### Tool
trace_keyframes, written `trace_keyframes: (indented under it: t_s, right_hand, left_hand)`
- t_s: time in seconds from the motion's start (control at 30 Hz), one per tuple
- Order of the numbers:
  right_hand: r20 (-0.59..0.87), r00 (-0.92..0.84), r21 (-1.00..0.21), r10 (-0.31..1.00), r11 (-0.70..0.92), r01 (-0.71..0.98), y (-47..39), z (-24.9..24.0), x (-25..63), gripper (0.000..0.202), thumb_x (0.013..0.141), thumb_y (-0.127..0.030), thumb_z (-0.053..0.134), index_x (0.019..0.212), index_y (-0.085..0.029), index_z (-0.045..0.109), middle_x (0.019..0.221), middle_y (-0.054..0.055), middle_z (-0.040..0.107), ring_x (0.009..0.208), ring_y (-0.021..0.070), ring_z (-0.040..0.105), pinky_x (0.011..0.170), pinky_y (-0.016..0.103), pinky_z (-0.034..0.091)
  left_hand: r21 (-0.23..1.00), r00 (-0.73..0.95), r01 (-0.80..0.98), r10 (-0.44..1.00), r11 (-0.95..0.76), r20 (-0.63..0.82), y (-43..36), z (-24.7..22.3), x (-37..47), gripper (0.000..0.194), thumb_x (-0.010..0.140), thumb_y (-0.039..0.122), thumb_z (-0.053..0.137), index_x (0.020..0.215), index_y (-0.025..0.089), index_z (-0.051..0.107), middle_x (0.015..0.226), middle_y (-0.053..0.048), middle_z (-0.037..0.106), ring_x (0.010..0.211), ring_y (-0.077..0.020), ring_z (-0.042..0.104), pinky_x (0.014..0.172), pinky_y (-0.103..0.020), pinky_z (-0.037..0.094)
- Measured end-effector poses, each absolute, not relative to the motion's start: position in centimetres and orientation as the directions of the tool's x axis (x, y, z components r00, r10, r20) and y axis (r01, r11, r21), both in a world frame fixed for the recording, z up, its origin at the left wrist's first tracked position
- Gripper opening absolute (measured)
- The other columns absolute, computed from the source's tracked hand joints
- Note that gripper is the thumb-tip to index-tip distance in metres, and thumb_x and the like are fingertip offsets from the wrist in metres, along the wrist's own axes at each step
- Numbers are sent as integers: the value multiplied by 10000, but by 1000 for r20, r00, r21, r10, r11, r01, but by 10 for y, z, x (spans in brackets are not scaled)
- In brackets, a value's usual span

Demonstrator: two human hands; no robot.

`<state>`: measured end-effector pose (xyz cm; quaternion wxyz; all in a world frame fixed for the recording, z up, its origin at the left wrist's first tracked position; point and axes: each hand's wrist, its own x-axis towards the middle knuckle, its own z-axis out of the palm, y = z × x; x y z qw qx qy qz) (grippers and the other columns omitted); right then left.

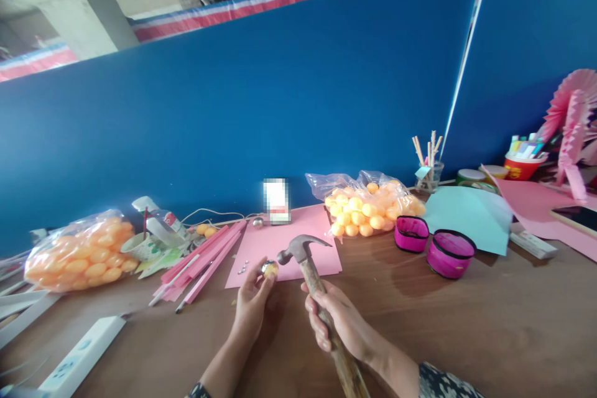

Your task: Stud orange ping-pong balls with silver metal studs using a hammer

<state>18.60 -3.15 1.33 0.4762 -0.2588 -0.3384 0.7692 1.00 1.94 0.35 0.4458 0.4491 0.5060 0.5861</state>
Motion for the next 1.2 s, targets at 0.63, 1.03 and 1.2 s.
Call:
trace_keyframes:
  t_s: [0.63, 1.03, 1.2]
  right_hand:
    - [-102, -430, -761, 897, -348, -547, -30, 13, 186, 191, 830, -366, 471, 936, -209, 489, 697, -49, 418, 383, 16, 290, 316, 144, 286]
    - [-110, -441, -774, 891, -355, -524, -32, 13, 185, 197, 838, -378, 455, 932, -206, 464, 695, -46, 432, 379, 20, 306, 320, 153, 272]
    - [-101, -418, -765, 903, -339, -547, -32, 16, 185, 210, 816, -379, 490, 946, -215, 476, 702, -51, 422, 381, 15, 294, 322, 150, 277]
  left_hand:
    - [990, -132, -91, 987, -106, 94, 25, -8, 8, 511, 648, 315, 686, 1113, 158, 542, 1015, -84, 642, 970, -204, 584, 866, -317, 433]
    - [994, -151, -87, 987, -71, 57, 22, -3, 8, 529, 652, 332, 678, 1128, 156, 528, 1074, -105, 619, 980, -212, 585, 849, -304, 437]
    - [993, -157, -86, 985, -79, 65, 19, 1, 10, 512, 662, 340, 664, 1125, 163, 532, 1070, -103, 622, 975, -207, 590, 841, -298, 442]
